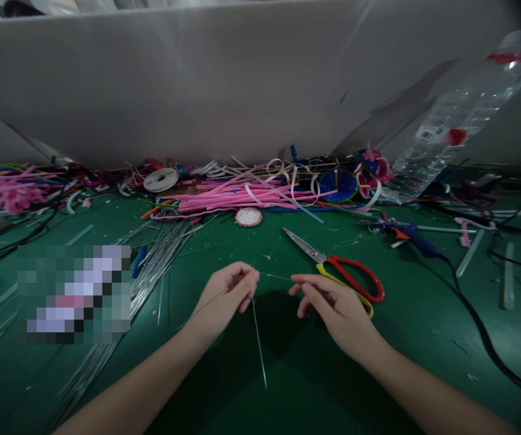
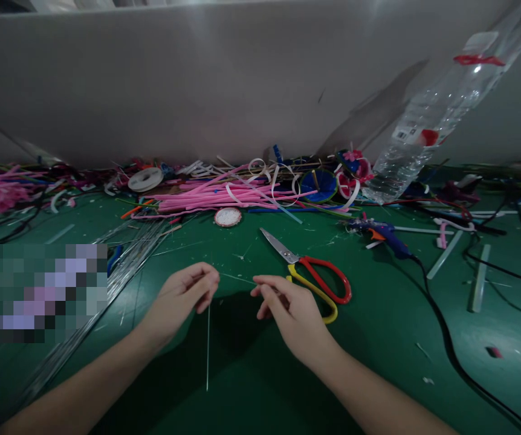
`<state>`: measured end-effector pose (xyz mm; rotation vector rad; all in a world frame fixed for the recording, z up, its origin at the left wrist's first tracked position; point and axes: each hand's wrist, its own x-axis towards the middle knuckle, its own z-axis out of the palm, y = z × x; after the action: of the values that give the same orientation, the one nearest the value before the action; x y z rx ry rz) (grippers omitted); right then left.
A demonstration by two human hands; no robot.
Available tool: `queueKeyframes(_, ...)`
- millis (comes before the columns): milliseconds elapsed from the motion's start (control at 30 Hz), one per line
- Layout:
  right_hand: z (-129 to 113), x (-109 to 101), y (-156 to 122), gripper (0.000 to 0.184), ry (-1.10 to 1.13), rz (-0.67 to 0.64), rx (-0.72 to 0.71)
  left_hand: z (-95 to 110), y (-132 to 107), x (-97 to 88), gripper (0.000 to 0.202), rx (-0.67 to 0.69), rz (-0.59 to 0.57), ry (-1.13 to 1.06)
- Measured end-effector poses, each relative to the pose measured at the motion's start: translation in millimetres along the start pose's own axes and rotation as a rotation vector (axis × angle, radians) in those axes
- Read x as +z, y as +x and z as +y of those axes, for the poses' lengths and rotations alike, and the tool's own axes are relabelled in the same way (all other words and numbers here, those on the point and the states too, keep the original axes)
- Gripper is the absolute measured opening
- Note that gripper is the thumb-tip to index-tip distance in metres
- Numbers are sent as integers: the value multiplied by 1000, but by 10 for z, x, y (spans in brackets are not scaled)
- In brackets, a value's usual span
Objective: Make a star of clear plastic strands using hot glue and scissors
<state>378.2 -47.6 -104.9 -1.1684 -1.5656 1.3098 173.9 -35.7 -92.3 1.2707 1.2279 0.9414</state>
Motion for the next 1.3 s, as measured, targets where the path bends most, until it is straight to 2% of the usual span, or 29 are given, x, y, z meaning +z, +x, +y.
queueKeyframes(100,-21,-36,29,32,101,21,67,38,27,-123,23,70,101,31)
queueKeyframes(233,-51,-89,23,27,144,151,31,94,23,-197,22,155,220,126)
queueKeyframes(333,-63,-124,25,23,188,211,-13,133,9,-210,18,189,242,155)
queueKeyframes(567,-83,-153,52,21,222,238,-48,114,5,-211,12,297,160,182)
queueKeyframes(767,-80,-178,31,22,144,289,-42,136,-22,-180,14,390,118,359)
queueKeyframes(933,-65,-192,26,24,109,302,-37,161,-47,-148,15,522,13,420)
queueKeyframes(1100,-65,-183,29,21,138,270,-65,149,-70,-112,23,518,-80,437)
queueKeyframes(1300,-61,-176,25,20,120,270,-72,96,-92,-77,25,520,-99,486)
